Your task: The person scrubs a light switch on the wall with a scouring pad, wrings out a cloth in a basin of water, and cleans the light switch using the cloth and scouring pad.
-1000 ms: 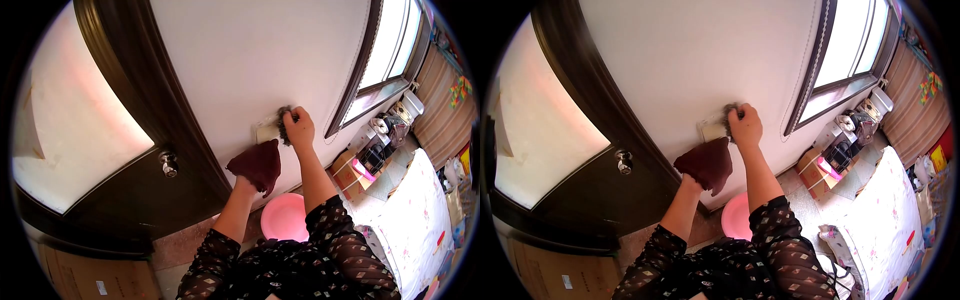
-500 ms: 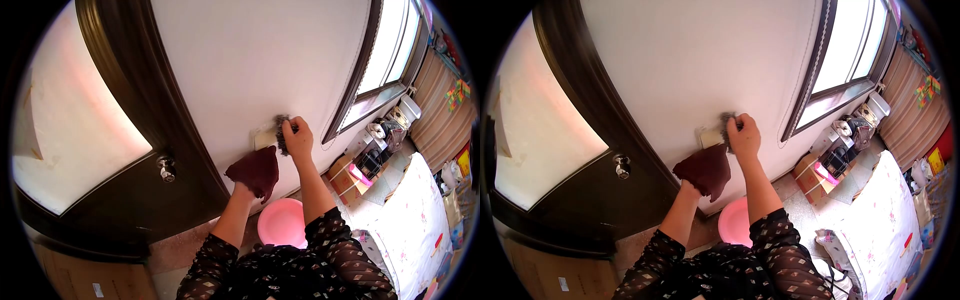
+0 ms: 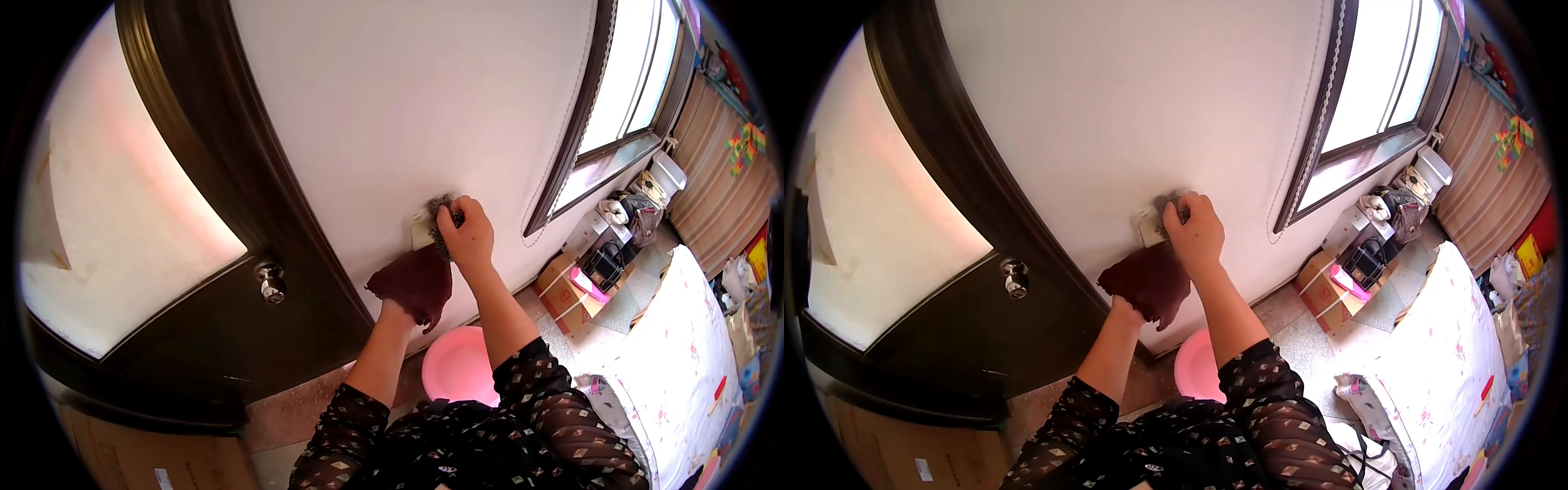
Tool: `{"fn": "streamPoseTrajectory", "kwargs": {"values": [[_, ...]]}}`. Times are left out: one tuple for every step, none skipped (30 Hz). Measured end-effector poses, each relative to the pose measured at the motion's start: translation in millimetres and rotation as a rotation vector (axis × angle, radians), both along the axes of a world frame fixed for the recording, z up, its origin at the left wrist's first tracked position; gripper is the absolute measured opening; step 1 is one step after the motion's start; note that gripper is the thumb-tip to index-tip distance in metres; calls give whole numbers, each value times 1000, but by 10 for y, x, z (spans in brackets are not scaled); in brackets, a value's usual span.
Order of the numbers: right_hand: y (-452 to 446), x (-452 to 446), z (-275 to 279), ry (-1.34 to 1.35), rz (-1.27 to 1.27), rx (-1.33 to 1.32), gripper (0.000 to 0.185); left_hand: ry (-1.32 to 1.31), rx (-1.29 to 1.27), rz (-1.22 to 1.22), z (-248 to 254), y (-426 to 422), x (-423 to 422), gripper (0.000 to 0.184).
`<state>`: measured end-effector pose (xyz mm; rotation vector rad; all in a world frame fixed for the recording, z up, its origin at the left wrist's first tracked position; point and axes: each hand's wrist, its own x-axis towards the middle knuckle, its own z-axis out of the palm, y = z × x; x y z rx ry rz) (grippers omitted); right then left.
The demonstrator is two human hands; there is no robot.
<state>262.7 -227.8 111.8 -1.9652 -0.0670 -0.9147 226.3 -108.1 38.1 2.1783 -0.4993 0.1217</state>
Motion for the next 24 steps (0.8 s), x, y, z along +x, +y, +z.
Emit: {"fn": "streamPoseTrajectory", "kwargs": {"values": [[-33,67,-33,38,-34,-15,22,-8,154,20,36,-3,-16,34],[-79,137,-77,79,-68,-30,21,-48,215,23,78,-8,-66,33],[-162,198,-88,174,-114,15,20,-84,278,25,128,-8,-144,32],[-255,214,-94,261,-105,18,21,-128,342,27,196,-2,-196,31],[-241,197,-126,212,-76,38,21,-191,401,32,288,-9,-161,31],[-199,114,-120,169,-46,51,21,-249,454,38,330,-36,-119,30],[-139,30,-67,101,-5,75,20,-242,448,36,147,-41,-58,30],[-103,-3,-49,113,-6,73,20,-87,-111,-142,-236,-15,70,30],[-61,-7,-34,49,22,62,20,75,-665,-308,-606,35,201,29],[-21,16,2,-22,50,53,20,160,-940,-383,-663,44,241,29],[9,42,38,-49,49,-4,21,239,-1214,-464,-718,52,280,28],[-6,86,42,-44,48,-2,21,77,-838,-244,-638,-7,242,29],[-36,124,39,20,24,-1,21,1,-647,-138,-594,-23,207,29],[-67,155,37,80,0,0,22,-67,-453,-30,-550,-39,171,29],[-103,185,27,141,23,14,21,8,-611,-100,-479,-25,156,30],[-142,191,-2,137,25,15,21,39,-690,-136,-392,-28,153,30],[-181,194,-35,159,-1,45,21,71,-769,-171,-295,-32,145,31],[-200,177,-44,182,-27,75,21,-126,-380,-85,-84,-54,86,25],[-202,153,-49,177,-34,58,21,-220,-180,-41,-100,-57,99,23],[-175,138,-46,174,-31,57,21,-319,14,9,-114,-59,112,20],[-120,105,-17,84,12,18,20,-139,-476,-94,-188,-64,122,21],[-62,66,22,-6,54,-19,20,-39,-715,-148,-254,-65,124,21],[-14,17,77,39,41,-76,19,54,-960,-197,-316,-67,125,22],[-41,76,49,41,42,-75,19,414,-1335,-104,124,-120,-68,21]]}}
